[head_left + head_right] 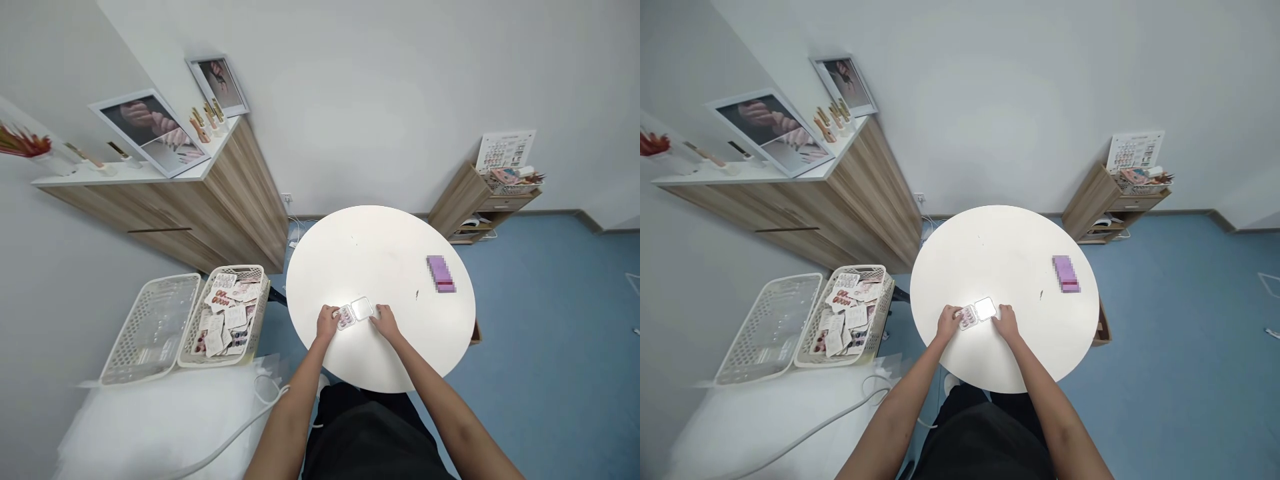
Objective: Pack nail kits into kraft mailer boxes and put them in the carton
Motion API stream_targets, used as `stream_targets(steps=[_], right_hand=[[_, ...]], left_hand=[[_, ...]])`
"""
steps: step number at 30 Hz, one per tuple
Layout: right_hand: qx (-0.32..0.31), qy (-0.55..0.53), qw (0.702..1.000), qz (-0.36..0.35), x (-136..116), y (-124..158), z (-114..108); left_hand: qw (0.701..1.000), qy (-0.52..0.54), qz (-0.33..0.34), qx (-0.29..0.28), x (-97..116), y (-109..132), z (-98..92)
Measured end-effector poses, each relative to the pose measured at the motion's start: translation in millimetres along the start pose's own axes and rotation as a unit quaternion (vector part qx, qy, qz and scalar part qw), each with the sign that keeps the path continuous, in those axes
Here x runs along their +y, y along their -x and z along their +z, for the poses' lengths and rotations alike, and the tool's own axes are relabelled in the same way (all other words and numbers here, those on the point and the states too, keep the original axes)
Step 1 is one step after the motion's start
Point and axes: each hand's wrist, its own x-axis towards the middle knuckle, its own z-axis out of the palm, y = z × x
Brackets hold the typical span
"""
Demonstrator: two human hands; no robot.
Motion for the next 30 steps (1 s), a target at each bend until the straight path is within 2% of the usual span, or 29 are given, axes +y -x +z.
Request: stream_targets(steps=[5,7,12,16,19,22,26,28,30], right_hand=[[-0.022,-0.084,0.995,0.042,-5.8,-4.9,3.7],[-0.022,-0.094,0.994,0.050,-9.0,-6.2,3.6],[-0.024,-0.073,0.996,0.050,-16.4,-11.6,2.4],[-0.032,-0.066,0.997,0.041,-25.7,-22.5,1.2],[-0.020,-0.066,0.997,0.026,-38.5,-30.1,-0.4],[-0.008,-0.042,0.998,-0.043,-55.4,-29.1,-1.8],[-0.031,0.054,0.984,-0.168,-70.7,-11.9,0.2],[-0.042,0.086,0.975,-0.200,-69.4,0.2,2.8],[-0.048,0.102,0.967,-0.231,-61.6,11.7,5.9]], left_hand=[[0.998,-0.036,0.044,-0.001,-4.4,6.2,9.3],[0.998,-0.048,0.045,0.015,-5.5,9.2,11.8],[0.994,-0.051,-0.042,0.081,-6.6,19.4,15.6],[0.992,-0.009,-0.100,0.072,-8.0,28.1,16.3],[0.991,0.021,-0.126,0.041,-9.4,37.0,18.6],[0.991,0.040,-0.131,-0.004,-9.9,48.9,25.7],[0.991,0.041,-0.120,-0.038,-9.4,63.1,34.6],[0.993,0.034,-0.110,-0.034,-9.8,67.0,33.4],[0.998,0.003,-0.068,-0.010,-11.0,69.0,28.1]])
